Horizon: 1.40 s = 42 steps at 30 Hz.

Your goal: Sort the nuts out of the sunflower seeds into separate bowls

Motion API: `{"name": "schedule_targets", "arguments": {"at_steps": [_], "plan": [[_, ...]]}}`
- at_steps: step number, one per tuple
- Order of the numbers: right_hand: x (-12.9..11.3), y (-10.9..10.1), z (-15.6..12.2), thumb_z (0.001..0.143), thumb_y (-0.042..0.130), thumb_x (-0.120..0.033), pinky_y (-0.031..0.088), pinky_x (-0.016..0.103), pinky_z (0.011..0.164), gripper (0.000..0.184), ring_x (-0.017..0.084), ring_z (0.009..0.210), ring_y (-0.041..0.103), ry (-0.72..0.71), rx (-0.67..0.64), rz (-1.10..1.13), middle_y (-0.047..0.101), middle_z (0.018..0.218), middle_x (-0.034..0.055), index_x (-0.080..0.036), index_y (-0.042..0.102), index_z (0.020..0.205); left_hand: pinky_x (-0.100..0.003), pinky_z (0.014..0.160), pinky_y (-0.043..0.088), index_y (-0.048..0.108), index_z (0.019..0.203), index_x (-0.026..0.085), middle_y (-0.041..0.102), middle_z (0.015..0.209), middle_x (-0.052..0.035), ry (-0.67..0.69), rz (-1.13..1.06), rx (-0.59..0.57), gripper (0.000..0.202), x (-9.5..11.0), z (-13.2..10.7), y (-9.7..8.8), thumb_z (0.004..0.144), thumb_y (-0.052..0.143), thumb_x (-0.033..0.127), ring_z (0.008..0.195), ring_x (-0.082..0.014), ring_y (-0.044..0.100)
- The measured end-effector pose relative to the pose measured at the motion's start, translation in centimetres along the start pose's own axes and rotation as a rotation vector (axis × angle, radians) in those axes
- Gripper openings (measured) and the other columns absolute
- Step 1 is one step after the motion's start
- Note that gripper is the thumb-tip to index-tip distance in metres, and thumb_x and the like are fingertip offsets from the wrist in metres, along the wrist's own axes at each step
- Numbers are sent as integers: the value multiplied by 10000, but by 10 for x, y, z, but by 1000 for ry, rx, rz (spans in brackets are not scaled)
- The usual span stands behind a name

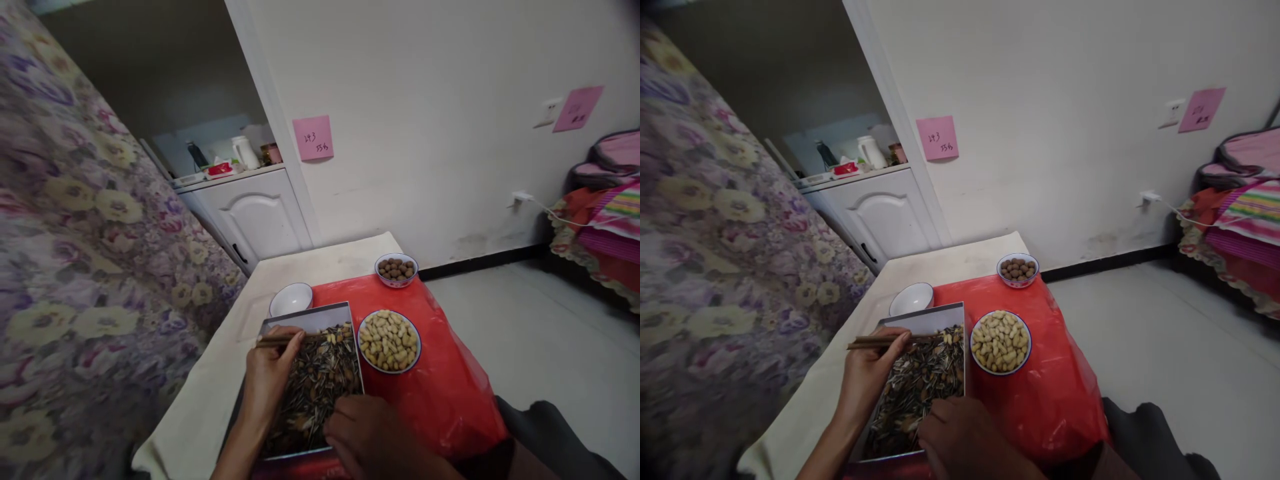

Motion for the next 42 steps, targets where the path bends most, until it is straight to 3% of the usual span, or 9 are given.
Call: {"name": "schedule_targets", "arguments": {"at_steps": [12,28,36,42], "plan": [[-1,-2,0,907,537,-155,385,261,623,98,148,758,594,23,-43,-2,639,862,-5,-202,573,830,-310,747,525,701,780,178,695,790,-45,-19,-10,-2,264,1,7,13,771,660,439,790,-218,658],[-2,-4,0,923,518,-142,362,256,630,118,147,754,576,-1,-21,-1,632,854,3,-196,556,824,-315,703,540,711,775,180,731,765,-59,-69,-10,-13,262,-15,9,20,735,687,438,752,-238,690],[-2,-5,-1,912,518,-142,377,258,634,111,147,751,578,0,3,11,627,852,-4,-202,555,827,-309,723,542,711,848,172,745,789,-56,-85,15,22,271,-15,0,-3,802,652,432,770,-235,707],[-2,-4,-1,934,508,-159,381,256,648,122,145,760,575,-10,-4,3,626,859,-6,-204,544,827,-291,750,544,694,869,185,720,797,-19,-65,-86,67,240,18,-12,-22,817,663,418,768,-198,695]]}}
Point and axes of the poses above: each hand's wrist, its own z-axis towards the middle knuckle, its own y-axis out of the palm, x = y × z, the point moved 4 cm from there along z, towards the middle knuckle
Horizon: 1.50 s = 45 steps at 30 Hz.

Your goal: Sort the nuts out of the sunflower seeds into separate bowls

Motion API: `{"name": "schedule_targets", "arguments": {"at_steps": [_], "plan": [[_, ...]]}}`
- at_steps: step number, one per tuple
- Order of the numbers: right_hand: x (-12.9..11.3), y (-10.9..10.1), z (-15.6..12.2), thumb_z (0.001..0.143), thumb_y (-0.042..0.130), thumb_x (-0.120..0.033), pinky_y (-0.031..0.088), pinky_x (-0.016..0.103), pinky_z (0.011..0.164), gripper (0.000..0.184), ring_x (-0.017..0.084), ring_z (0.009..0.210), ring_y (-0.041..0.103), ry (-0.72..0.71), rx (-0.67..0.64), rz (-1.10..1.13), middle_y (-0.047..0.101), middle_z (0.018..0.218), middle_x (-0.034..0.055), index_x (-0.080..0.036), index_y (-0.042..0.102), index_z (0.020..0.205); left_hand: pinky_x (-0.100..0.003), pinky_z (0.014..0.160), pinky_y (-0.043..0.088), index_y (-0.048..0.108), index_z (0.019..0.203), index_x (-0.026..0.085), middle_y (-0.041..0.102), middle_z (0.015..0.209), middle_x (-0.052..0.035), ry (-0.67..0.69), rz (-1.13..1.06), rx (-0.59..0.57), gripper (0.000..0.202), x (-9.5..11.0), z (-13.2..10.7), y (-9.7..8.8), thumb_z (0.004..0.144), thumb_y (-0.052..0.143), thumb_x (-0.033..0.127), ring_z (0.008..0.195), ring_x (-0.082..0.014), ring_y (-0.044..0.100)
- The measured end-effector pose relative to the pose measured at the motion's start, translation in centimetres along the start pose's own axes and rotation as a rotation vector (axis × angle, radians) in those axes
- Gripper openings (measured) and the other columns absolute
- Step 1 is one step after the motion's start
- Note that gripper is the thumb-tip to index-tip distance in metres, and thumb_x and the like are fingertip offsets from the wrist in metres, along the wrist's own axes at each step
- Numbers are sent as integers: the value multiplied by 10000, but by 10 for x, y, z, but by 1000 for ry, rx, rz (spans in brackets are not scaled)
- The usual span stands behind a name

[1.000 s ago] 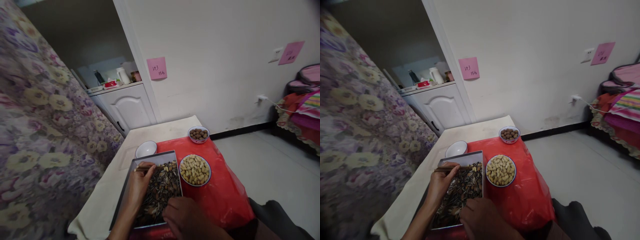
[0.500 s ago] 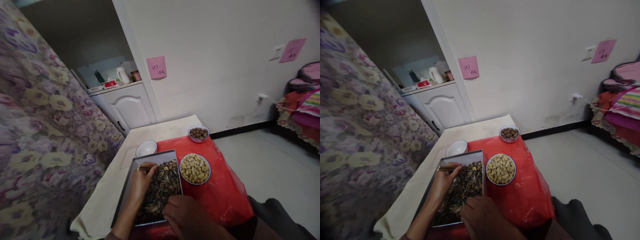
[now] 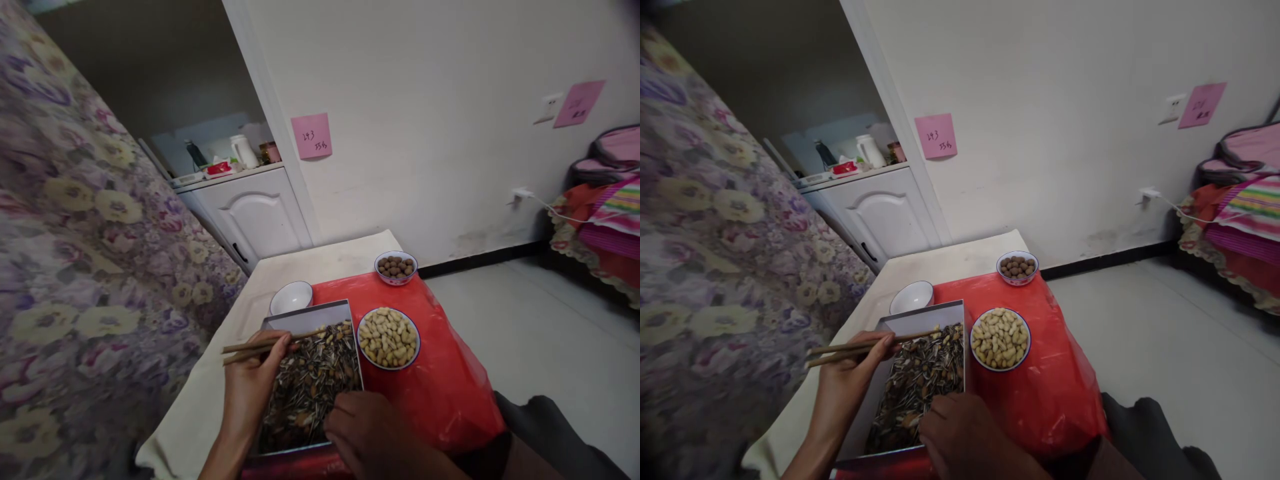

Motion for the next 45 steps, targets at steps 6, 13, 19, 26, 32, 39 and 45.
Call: {"name": "schedule_targets", "arguments": {"at_steps": [6,13,19,26,32,39,45], "plan": [[0,-2,1,905,545,-141,388,254,651,108,147,751,581,21,-17,-22,633,852,-2,-199,552,814,-271,766,548,703,869,203,687,849,-7,70,-121,-86,149,51,-16,22,832,669,343,798,-175,682],[2,5,0,888,556,-155,419,267,655,64,170,786,604,7,-16,-24,660,881,5,-202,590,863,-251,708,537,714,850,219,670,816,-7,110,-148,-232,122,66,-24,64,855,639,315,776,-165,657],[3,7,2,881,532,-134,455,275,695,137,184,833,629,-17,-23,31,687,960,28,-186,615,977,-253,690,528,726,863,220,662,812,-14,127,-174,-281,134,58,-23,78,863,638,320,762,-164,638],[3,7,2,886,533,-150,447,285,694,108,192,831,619,5,-42,-2,679,938,30,-193,616,940,-254,705,519,730,878,215,666,823,-17,165,-164,-259,124,61,-23,74,864,642,302,790,-164,643],[-1,-2,1,895,543,-136,395,270,628,105,162,751,589,5,-28,-58,641,838,4,-196,568,814,-241,717,521,713,868,206,660,809,4,129,-148,-130,112,65,-19,40,854,656,302,756,-148,660],[0,1,-1,925,515,-154,380,261,654,106,152,778,577,-3,-27,1,630,861,-2,-199,554,837,-246,702,525,697,870,181,686,800,-2,84,-51,8,192,32,2,6,827,666,365,724,-157,661],[3,5,-1,912,522,-137,373,258,658,101,150,778,576,17,-19,18,632,872,-4,-201,556,842,-277,665,538,710,827,159,738,771,-41,-7,74,-6,303,-16,16,23,786,656,455,718,-209,694]]}}
Point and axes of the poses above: each hand's wrist, its own z-axis towards the middle knuckle, its own y-axis out of the palm, x = y × z, the point moved 4 cm from there along z, towards the middle knuckle
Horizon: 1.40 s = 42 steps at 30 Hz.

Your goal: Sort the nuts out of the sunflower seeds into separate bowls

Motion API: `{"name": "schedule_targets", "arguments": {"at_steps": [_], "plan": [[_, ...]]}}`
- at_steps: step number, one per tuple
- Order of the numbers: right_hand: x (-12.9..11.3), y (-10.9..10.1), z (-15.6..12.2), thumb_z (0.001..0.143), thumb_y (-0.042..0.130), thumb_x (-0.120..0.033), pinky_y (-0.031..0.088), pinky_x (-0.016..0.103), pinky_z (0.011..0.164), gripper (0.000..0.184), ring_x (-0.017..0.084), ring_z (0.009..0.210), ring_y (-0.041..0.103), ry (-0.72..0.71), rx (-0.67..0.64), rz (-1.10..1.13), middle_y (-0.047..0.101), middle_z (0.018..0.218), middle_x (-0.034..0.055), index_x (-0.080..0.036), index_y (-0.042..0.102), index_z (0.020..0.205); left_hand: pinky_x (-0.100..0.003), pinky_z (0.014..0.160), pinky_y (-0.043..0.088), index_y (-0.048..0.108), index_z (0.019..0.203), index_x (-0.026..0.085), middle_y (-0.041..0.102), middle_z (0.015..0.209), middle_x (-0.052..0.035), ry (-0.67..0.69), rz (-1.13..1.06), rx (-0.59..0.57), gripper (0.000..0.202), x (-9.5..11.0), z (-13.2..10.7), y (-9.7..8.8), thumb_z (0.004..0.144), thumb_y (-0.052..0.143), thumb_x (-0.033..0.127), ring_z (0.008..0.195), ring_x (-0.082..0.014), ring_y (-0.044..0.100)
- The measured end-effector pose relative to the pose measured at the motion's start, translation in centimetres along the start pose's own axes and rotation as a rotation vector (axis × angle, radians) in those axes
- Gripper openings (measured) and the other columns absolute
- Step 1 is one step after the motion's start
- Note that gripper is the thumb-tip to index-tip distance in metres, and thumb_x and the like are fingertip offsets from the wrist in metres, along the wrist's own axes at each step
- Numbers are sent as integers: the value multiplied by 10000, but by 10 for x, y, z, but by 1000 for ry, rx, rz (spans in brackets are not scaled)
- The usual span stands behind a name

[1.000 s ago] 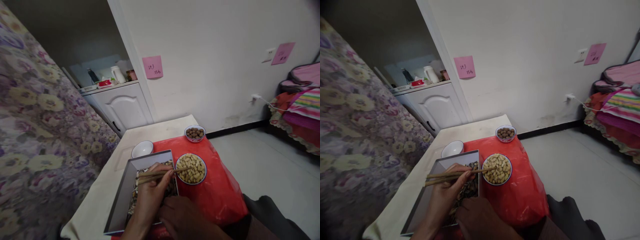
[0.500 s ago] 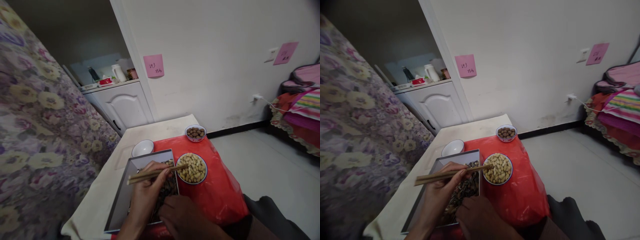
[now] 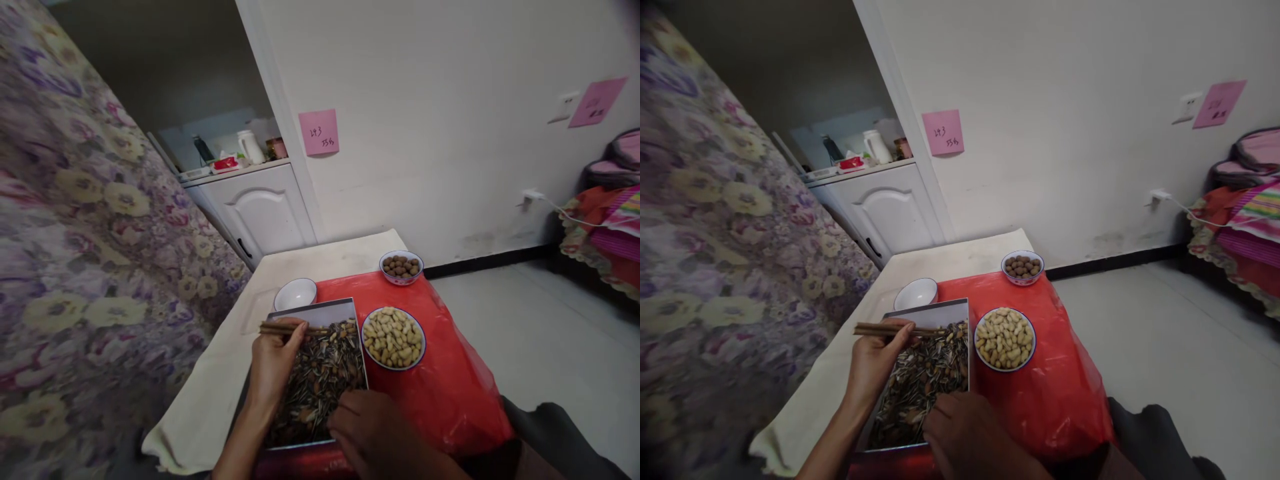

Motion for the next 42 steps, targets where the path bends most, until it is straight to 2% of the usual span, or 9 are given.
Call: {"name": "schedule_targets", "arguments": {"at_steps": [2,7,17,29,34,38,42], "plan": [[0,1,0,906,531,-135,368,261,656,100,151,779,577,-13,-3,-6,634,867,-5,-201,553,834,-287,654,544,717,798,159,746,755,-47,-22,7,6,319,-6,1,6,767,658,471,707,-222,706],[1,1,-1,903,534,-143,349,268,635,102,149,755,564,-8,14,-12,625,855,-8,-204,544,822,-287,621,532,725,748,172,742,703,-43,-40,53,5,286,-5,2,13,749,661,450,661,-225,703],[0,-2,-2,913,513,-143,332,270,627,109,148,748,546,-9,31,7,615,858,-7,-207,532,827,-279,638,529,705,762,178,745,716,-44,-49,80,-64,286,-12,5,23,775,620,451,687,-232,716],[0,-3,-1,922,510,-147,346,265,635,121,144,759,555,-1,9,0,615,858,-9,-209,538,822,-281,631,537,702,788,173,747,740,-63,-30,54,-96,291,-14,4,27,779,619,451,699,-236,722],[0,-2,-1,923,510,-154,353,267,644,113,146,761,557,-9,16,-2,619,865,-9,-209,543,830,-293,652,546,702,774,163,737,753,-67,-13,37,-63,303,-14,3,23,784,614,453,705,-234,713],[-1,-2,-1,933,500,-157,360,267,644,123,146,762,559,-8,0,-13,621,859,-9,-207,546,831,-287,678,554,706,783,170,739,783,-59,4,27,-50,292,-14,-2,12,794,620,448,748,-230,712],[-2,-4,-1,923,509,-153,368,270,645,109,151,778,564,-13,-6,-27,625,869,-6,-208,548,837,-279,706,563,692,844,180,732,811,-33,17,-32,-45,260,2,-13,-8,816,633,431,755,-207,711]]}}
Point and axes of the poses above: each hand's wrist, its own z-axis towards the middle knuckle, its own y-axis out of the palm, x = y × z, the point moved 4 cm from there along z, towards the middle knuckle
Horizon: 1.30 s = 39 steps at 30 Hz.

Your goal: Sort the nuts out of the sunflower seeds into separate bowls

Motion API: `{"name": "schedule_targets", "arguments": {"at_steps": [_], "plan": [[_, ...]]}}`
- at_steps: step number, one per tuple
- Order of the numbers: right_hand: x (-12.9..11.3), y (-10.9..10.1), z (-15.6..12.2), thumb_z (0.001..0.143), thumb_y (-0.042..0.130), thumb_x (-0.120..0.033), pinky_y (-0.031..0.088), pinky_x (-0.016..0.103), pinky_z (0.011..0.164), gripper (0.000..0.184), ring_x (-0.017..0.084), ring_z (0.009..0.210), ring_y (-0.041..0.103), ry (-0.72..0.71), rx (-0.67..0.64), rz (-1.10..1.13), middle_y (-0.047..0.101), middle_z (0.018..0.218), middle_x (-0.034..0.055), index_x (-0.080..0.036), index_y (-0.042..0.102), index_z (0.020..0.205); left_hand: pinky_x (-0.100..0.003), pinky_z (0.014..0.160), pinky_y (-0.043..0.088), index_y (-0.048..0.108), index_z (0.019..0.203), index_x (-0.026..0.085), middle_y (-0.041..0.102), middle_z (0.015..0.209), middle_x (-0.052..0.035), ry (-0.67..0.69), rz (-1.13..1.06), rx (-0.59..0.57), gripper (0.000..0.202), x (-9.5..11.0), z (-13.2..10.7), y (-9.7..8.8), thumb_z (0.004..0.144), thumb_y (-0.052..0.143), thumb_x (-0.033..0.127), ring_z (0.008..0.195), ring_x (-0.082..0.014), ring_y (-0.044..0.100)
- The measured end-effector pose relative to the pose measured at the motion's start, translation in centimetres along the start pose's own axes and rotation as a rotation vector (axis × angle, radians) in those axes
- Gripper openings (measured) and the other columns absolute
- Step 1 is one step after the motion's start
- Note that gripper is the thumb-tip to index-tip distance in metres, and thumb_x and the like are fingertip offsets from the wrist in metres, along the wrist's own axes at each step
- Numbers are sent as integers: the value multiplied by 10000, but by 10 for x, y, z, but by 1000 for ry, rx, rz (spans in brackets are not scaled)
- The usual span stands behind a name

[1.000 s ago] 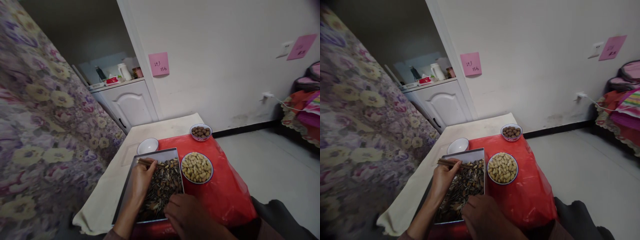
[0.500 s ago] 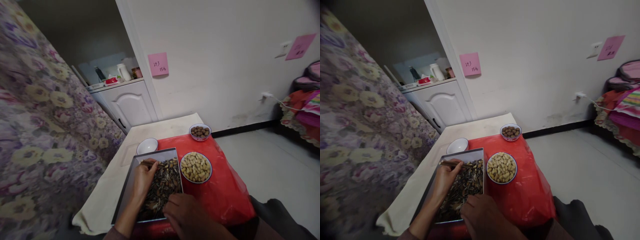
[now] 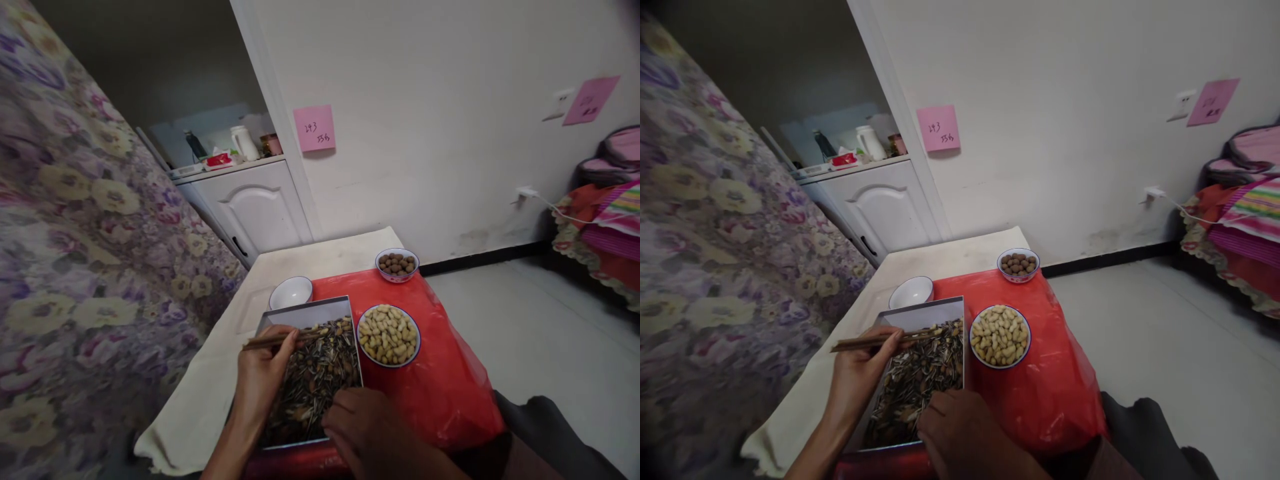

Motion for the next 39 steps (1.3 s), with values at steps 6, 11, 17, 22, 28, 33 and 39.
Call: {"name": "schedule_targets", "arguments": {"at_steps": [6,11,17,22,28,33,39], "plan": [[-2,-3,2,923,526,-154,377,259,653,108,153,779,574,4,-12,-9,633,865,2,-202,544,828,-272,728,559,703,873,210,717,813,-7,55,-32,80,214,59,-19,-21,817,660,412,760,-191,701],[-2,-2,4,878,582,-143,375,267,618,96,153,750,588,-6,-2,-51,642,828,-3,-195,560,800,-249,675,541,720,848,230,699,783,-5,214,-31,-18,139,92,-24,2,841,643,346,746,-174,667],[4,9,6,876,591,-190,399,270,591,19,166,750,613,-26,13,-74,671,859,-2,-199,599,862,-241,650,510,716,850,230,676,777,-7,231,-38,-196,162,92,-23,39,883,594,331,730,-162,648],[6,12,7,889,573,-199,462,278,645,160,187,833,651,-32,14,-8,701,1030,12,-217,612,1042,-238,660,514,718,836,231,685,799,-14,203,-54,-248,166,86,-27,51,873,606,348,752,-165,640],[4,9,9,887,549,-193,480,284,636,162,204,808,663,-17,-15,-10,718,967,47,-196,648,1016,-240,682,527,723,860,239,686,818,-16,163,-88,-274,174,82,-28,57,880,599,359,765,-166,649],[4,10,8,886,552,-210,457,270,599,136,199,768,646,-17,-25,-32,708,917,52,-187,647,981,-251,690,537,729,852,231,689,813,-24,143,-102,-248,187,82,-28,56,870,606,371,768,-177,648],[4,6,3,893,559,-189,419,266,635,36,169,774,600,-1,-7,-34,660,881,9,-203,591,882,-252,689,528,720,850,222,681,790,-21,187,-95,-111,158,91,-26,37,868,617,340,764,-177,647]]}}
Point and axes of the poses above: each hand's wrist, its own z-axis towards the middle knuckle, its own y-axis out of the palm, x = y × z, the point moved 4 cm from there along z, towards the middle knuckle
